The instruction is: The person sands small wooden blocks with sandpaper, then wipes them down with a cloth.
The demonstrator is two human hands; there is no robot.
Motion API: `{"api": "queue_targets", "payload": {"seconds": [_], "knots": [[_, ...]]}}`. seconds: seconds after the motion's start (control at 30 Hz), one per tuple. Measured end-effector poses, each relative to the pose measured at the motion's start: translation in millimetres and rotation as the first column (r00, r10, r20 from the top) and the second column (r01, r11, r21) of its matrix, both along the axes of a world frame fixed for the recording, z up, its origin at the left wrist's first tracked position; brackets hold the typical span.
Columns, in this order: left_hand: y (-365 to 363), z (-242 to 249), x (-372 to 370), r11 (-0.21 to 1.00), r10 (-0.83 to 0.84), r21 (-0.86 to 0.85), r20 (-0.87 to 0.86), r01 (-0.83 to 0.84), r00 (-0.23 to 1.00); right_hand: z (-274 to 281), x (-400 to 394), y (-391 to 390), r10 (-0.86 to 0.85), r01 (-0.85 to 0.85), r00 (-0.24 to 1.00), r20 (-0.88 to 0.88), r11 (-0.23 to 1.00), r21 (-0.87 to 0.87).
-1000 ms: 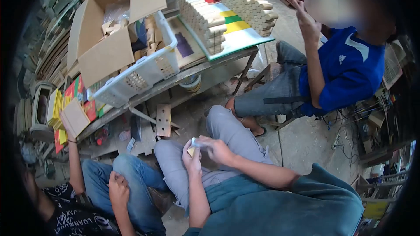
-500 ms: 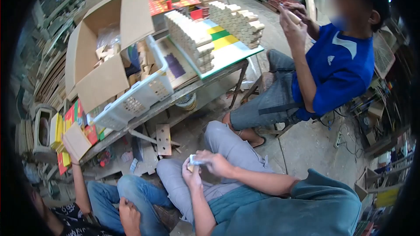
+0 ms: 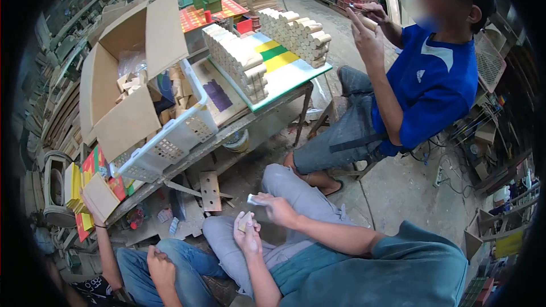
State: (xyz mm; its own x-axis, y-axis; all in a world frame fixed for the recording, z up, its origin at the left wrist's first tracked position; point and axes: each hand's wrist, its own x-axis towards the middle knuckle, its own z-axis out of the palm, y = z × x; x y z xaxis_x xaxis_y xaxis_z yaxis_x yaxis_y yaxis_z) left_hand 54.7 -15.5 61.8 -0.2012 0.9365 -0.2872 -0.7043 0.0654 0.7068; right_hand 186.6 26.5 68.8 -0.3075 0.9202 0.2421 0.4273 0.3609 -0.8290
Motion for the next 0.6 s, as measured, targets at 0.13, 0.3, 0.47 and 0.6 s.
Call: {"api": "queue_targets", "payload": {"seconds": [0.13, 0.3, 0.47, 0.6], "knots": [[1.7, -30.9, -3.0, 0.993, -0.010, -0.119, -0.267, -0.023, 0.964, 12.4, -1.1, 0.3, -0.008, 0.017, 0.989, -0.146, 0.998, 0.063], [2.3, -49.7, -1.3, 0.986, -0.081, -0.167, -0.436, 0.007, 0.896, -16.1, -7.1, 1.3, 0.147, -0.145, 0.989, -0.027, 0.988, 0.043], [1.0, -43.1, 2.7, 0.997, -0.025, -0.082, -0.446, -0.013, 0.895, -11.2, -4.0, 3.6, 0.106, -0.106, 0.994, 0.001, 0.994, 0.004], [-0.6, -38.0, -0.3, 0.988, -0.102, -0.156, -0.710, -0.014, 0.697, -16.2, -7.9, -2.5, 0.095, -0.101, 0.991, 0.092, 0.993, 0.063]]}}
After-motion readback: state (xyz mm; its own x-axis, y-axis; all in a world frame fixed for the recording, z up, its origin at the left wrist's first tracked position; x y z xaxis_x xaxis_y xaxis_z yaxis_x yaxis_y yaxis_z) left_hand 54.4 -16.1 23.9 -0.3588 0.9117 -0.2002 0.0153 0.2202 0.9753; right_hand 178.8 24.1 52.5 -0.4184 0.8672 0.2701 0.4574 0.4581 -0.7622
